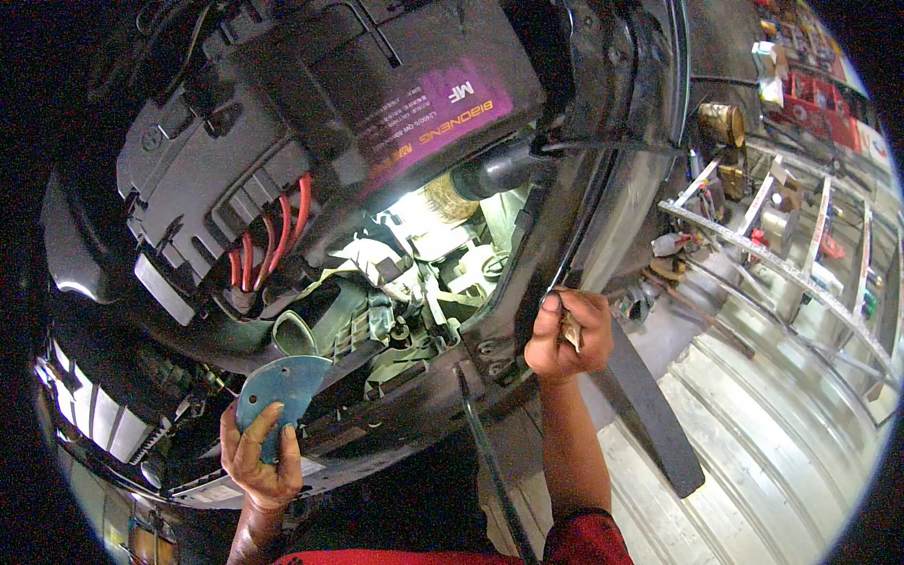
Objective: The person walks through a garage, picks up a cloth, and uses a flashlight to clean inside the engine bay of a light blue car. They repeatedly wipe the same area with the cloth while illuminating it, then walk away and return to continue wiping.
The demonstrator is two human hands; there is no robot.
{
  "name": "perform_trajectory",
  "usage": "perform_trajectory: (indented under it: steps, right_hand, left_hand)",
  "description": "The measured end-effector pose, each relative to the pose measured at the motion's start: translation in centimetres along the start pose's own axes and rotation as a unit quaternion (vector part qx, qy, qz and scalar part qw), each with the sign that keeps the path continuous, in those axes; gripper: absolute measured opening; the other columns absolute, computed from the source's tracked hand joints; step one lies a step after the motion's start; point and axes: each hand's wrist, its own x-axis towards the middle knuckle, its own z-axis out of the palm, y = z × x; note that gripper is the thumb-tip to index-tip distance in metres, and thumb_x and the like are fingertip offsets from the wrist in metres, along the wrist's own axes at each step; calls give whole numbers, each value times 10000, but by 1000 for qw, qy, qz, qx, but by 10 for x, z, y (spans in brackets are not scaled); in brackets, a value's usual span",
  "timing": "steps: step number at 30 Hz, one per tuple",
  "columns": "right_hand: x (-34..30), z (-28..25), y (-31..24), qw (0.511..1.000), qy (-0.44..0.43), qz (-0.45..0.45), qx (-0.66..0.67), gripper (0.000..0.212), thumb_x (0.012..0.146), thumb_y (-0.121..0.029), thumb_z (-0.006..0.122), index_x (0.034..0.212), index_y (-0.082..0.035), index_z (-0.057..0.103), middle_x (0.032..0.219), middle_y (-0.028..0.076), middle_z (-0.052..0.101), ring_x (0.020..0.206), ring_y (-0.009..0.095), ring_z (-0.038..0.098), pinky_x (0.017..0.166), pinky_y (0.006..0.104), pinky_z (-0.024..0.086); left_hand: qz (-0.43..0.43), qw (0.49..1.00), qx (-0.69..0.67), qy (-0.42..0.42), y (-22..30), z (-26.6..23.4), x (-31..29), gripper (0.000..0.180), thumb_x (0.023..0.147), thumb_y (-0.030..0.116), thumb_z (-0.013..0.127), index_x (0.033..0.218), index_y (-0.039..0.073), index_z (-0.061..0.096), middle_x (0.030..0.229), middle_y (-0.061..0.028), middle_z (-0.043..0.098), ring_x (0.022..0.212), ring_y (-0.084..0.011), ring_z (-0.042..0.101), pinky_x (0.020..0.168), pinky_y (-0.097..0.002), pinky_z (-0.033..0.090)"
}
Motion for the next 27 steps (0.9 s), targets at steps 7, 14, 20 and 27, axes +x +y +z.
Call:
perform_trajectory:
  steps: [7,14,20,27]
  right_hand:
    - [2,-1,-2,1000,-10,-5,7,122,849,-81,699,901,14,642,807,129,663,678,251,614,615,330,493]
    - [1,-3,-3,998,-35,18,48,156,877,-83,693,940,33,609,837,131,618,772,224,573,718,316,461]
    - [1,-3,-3,998,-42,21,46,174,881,-106,702,924,35,610,838,124,614,760,218,569,703,316,457]
    - [4,-4,-1,999,-40,-5,34,115,863,-59,693,914,30,642,804,130,641,691,245,591,605,329,473]
  left_hand:
    - [3,1000,-15,-2,0,-1,1,318,723,69,702,1041,63,708,1076,-259,611,899,-372,644,763,-399,543]
    - [-31,999,-43,-11,2,-9,2,309,729,53,692,1039,43,702,1075,-245,624,930,-356,635,812,-404,520]
    - [-10,998,-56,-14,11,-17,7,306,771,-60,623,1052,35,699,1100,-240,635,921,-340,649,814,-387,524]
    - [-20,991,-131,27,13,-10,9,537,812,-95,601,1330,43,565,1088,-245,647,943,-353,674,828,-376,519]
